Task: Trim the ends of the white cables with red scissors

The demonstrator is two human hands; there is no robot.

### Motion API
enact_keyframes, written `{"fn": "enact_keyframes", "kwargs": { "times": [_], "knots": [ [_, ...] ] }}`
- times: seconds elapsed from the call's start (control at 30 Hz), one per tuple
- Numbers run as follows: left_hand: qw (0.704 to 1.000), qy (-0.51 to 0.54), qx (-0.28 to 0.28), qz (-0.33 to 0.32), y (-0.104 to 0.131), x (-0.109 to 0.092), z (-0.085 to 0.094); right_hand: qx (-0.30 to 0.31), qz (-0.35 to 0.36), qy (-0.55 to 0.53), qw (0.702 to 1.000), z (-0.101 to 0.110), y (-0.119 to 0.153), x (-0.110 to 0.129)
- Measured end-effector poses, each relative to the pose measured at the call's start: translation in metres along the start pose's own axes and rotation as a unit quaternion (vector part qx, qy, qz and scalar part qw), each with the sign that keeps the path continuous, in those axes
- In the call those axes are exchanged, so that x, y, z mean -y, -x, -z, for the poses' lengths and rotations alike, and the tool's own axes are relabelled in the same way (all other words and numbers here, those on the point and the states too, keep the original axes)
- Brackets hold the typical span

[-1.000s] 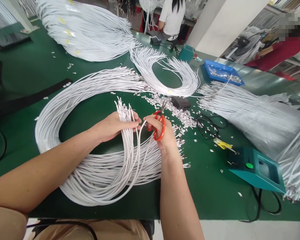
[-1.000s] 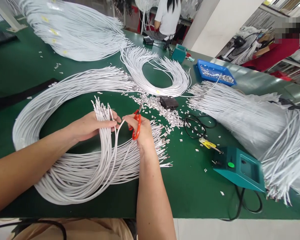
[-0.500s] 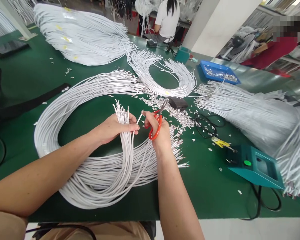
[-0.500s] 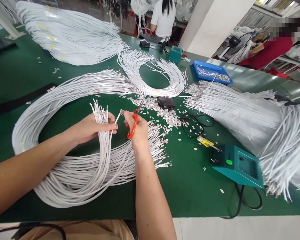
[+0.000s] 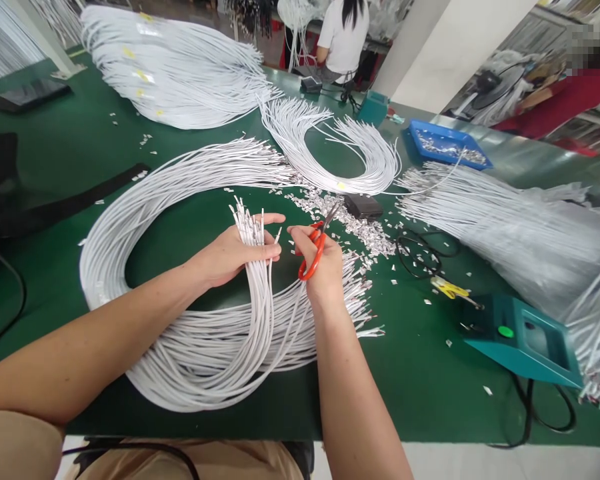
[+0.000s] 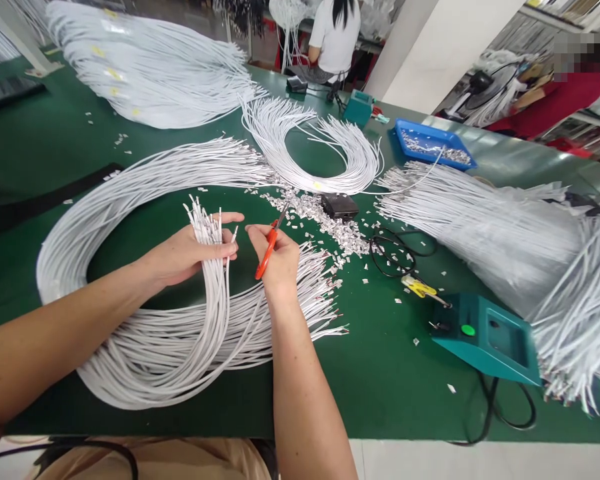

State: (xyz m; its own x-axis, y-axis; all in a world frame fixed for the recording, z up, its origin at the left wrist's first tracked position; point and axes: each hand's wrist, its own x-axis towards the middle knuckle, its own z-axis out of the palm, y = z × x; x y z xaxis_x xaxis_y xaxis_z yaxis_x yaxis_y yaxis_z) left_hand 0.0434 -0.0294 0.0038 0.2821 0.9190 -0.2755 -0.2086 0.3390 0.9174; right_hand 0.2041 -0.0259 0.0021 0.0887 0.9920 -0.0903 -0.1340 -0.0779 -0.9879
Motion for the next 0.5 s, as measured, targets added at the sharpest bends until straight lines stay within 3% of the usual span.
{"fn": "enact_keyframes", "kwargs": {
  "times": [0.17,0.5],
  "knots": [
    [1.000,-0.009,-0.009,-0.005,-0.0007,-0.0001,0.0001,0.042,0.007,0.003,0.999,-0.0035,0.0056,0.0024],
    [0.999,-0.037,0.002,-0.029,-0.0025,0.0019,-0.0008,0.023,-0.014,0.007,1.000,-0.0085,0.0050,-0.0022]
  ]
}}
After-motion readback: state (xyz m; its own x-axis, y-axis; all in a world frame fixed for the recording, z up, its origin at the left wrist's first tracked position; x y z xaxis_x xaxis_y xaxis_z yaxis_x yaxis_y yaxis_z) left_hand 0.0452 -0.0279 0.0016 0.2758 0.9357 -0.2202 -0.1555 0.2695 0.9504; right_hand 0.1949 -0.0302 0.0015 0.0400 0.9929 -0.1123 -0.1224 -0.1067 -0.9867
